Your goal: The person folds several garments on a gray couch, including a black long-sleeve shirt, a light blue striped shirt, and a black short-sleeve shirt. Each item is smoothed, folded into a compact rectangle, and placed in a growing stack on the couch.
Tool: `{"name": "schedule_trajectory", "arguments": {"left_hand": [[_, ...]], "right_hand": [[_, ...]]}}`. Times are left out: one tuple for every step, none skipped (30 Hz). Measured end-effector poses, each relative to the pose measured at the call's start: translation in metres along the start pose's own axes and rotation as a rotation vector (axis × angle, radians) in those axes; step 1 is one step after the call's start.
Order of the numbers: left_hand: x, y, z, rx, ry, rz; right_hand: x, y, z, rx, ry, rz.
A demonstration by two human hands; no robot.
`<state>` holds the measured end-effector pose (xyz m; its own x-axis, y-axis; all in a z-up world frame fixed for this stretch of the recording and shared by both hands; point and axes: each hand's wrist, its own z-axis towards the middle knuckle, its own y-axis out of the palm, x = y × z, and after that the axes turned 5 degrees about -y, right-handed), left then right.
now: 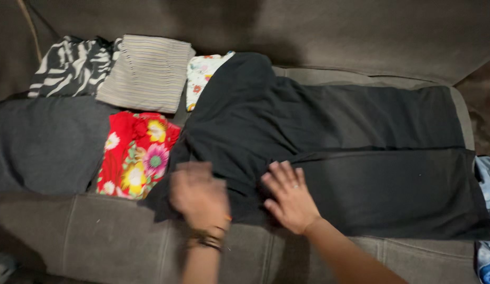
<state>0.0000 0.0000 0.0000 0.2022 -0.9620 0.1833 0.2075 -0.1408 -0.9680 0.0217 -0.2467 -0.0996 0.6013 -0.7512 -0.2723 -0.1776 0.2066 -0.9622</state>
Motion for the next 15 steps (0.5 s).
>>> {"name": "schedule_trajectory", "arguments": {"left_hand": [[0.035, 0.036, -0.003, -0.001, 0.002, -0.006], [0.046, 0.06, -0.004, -0.058, 0.069, -0.019], [0.054, 0.08, -0.009, -0.126, 0.137, -0.03], [0.06, 0.096, -0.014, -0.193, 0.204, -0.041], [0.06, 0.108, -0.018, -0.216, 0.168, -0.001], [0.058, 0.117, -0.019, -0.239, 0.133, 0.039], [0.058, 0.126, -0.015, -0.253, 0.106, 0.079], [0.059, 0.131, -0.014, -0.269, 0.083, 0.122], [0.059, 0.132, -0.017, -0.287, 0.07, 0.169], [0.059, 0.131, -0.019, -0.303, 0.058, 0.215], [0.061, 0.132, -0.019, -0.346, 0.036, 0.252], [0.062, 0.132, -0.017, -0.387, 0.014, 0.291], [0.064, 0.132, -0.013, -0.421, -0.006, 0.33], [0.066, 0.13, -0.013, -0.39, -0.005, 0.337], [0.069, 0.127, -0.014, -0.355, -0.006, 0.344]], "right_hand": [[0.01, -0.004, -0.001, 0.027, 0.014, 0.0], [0.021, -0.008, -0.002, 0.053, 0.028, 0.0], [0.03, -0.01, -0.007, 0.073, 0.046, 0.005], [0.042, -0.012, -0.012, 0.027, 0.02, -0.024], [0.057, -0.014, -0.016, -0.018, -0.004, -0.051], [0.071, -0.015, -0.023, -0.064, -0.029, -0.077], [0.088, -0.016, -0.033, -0.049, 0.072, -0.094], [0.11, -0.019, -0.048, -0.034, 0.173, -0.11], [0.131, -0.021, -0.066, -0.017, 0.284, -0.121], [0.154, -0.023, -0.087, -0.011, 0.392, -0.138], [0.179, -0.027, -0.112, -0.01, 0.501, -0.158], [0.199, -0.03, -0.142, -0.024, 0.547, -0.214], [0.216, -0.032, -0.171, -0.033, 0.593, -0.271], [0.232, -0.037, -0.2, 0.028, 0.627, -0.214], [0.245, -0.042, -0.225, 0.095, 0.657, -0.158]]}}
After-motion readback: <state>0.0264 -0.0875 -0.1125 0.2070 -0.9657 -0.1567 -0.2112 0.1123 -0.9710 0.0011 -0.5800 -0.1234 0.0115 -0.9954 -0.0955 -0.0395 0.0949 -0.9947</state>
